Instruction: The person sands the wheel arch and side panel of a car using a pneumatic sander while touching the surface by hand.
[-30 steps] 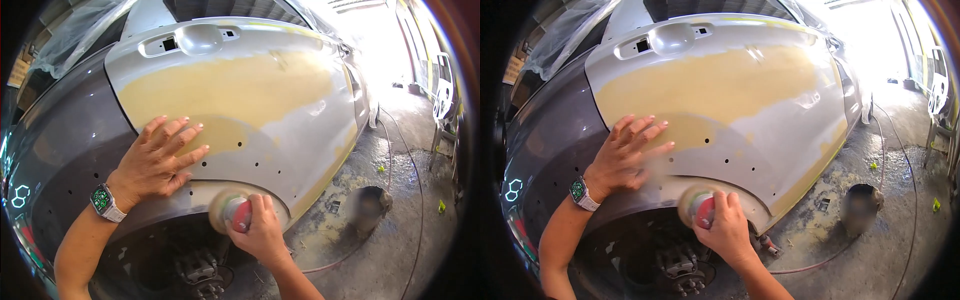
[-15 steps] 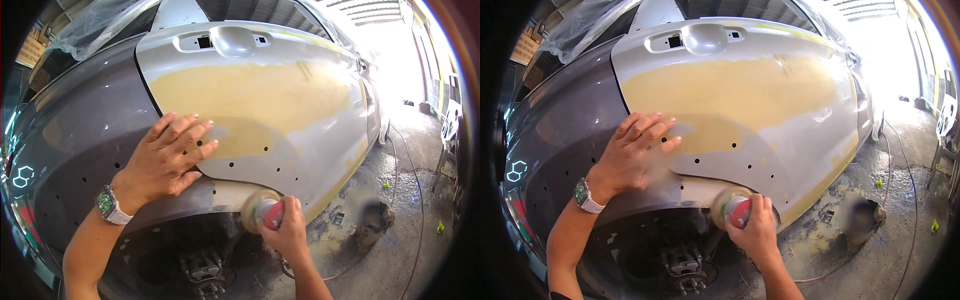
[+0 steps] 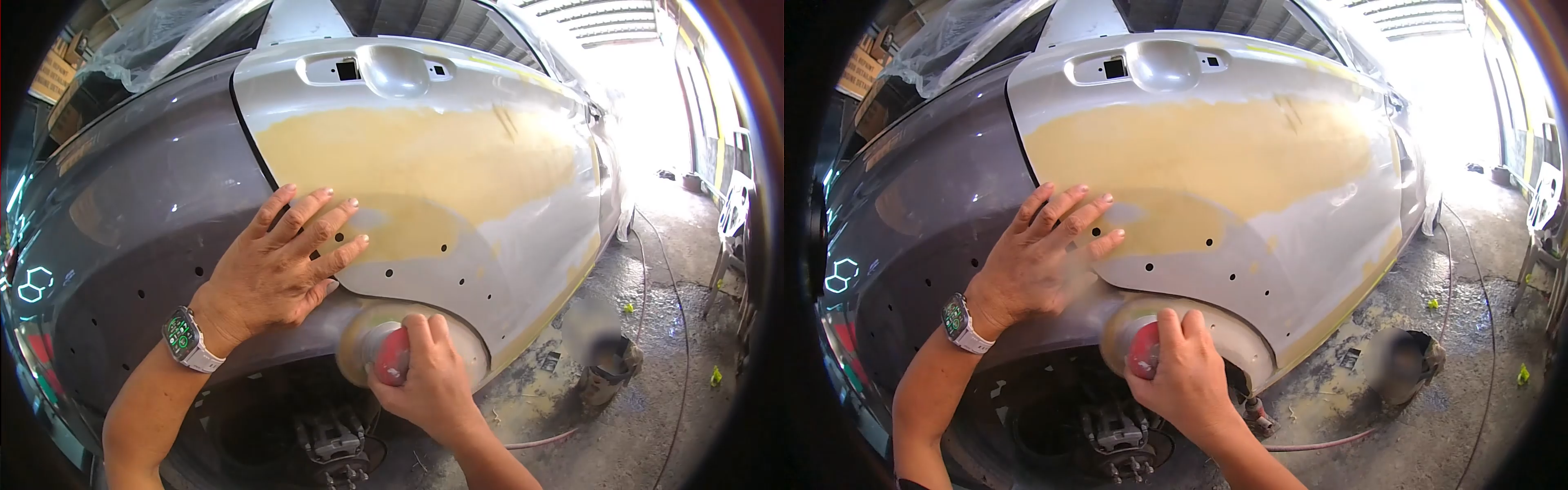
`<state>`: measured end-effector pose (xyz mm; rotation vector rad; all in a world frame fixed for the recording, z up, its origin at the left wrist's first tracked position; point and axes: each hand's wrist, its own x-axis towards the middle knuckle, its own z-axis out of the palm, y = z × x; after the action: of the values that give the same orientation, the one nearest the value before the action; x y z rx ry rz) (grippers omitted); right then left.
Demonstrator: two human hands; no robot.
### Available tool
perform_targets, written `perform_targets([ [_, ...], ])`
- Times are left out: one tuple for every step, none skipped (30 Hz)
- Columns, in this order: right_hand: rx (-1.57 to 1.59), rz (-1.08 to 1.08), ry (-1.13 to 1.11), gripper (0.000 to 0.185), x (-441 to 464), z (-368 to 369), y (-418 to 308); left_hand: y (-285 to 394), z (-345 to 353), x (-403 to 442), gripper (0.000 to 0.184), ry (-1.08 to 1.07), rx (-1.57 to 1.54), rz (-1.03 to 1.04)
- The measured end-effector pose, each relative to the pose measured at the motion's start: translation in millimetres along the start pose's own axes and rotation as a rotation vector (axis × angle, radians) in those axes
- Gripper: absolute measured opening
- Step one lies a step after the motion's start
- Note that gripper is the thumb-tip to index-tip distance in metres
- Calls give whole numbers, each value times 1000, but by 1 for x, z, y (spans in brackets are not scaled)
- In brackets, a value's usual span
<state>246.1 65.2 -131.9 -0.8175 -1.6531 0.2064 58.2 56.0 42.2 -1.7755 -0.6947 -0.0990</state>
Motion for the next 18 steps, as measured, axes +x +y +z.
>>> perform_targets([
  [6,3,-12,53,1,0,-3,0,1,0,50,3,0,3],
  [10,7,-23,54,2,0,-6,0,1,0,50,8,-2,6],
  [12,12,-33,55,2,-1,-8,0,1,0,48,-6,13,4],
  [14,11,-26,55,2,-1,-9,0,-1,0,46,-18,25,5],
  [15,14,-17,56,1,0,-8,0,-2,0,45,-30,34,9],
  [14,18,-5,57,1,0,-6,0,-2,1,47,-31,31,3],
  [17,32,0,57,1,-1,-3,1,-1,1,50,-31,26,-2],
  [27,51,21,57,-2,-3,3,1,0,1,53,-30,22,-4],
  [39,68,41,57,-6,-2,10,2,0,1,54,-56,2,-19],
  [55,81,62,56,-9,-2,18,2,1,1,53,-53,9,-14],
  [69,108,96,56,-12,-2,28,2,2,1,53,-53,21,-13],
  [88,135,126,56,-16,-2,39,2,2,1,53,-57,34,-13],
  [109,164,155,55,-21,-2,49,4,2,2,51,-63,37,-24],
  [99,194,170,56,-26,-2,60,5,2,2,51,-69,46,-25],
  [87,222,185,56,-31,-4,72,5,2,2,52,-73,55,-27],
  [74,250,200,56,-35,-5,84,6,2,3,52,-76,64,-30],
  [84,259,222,57,-39,-5,96,6,2,4,50,-71,77,-29],
  [84,280,234,57,-42,-4,108,7,2,5,48,-66,91,-30],
])
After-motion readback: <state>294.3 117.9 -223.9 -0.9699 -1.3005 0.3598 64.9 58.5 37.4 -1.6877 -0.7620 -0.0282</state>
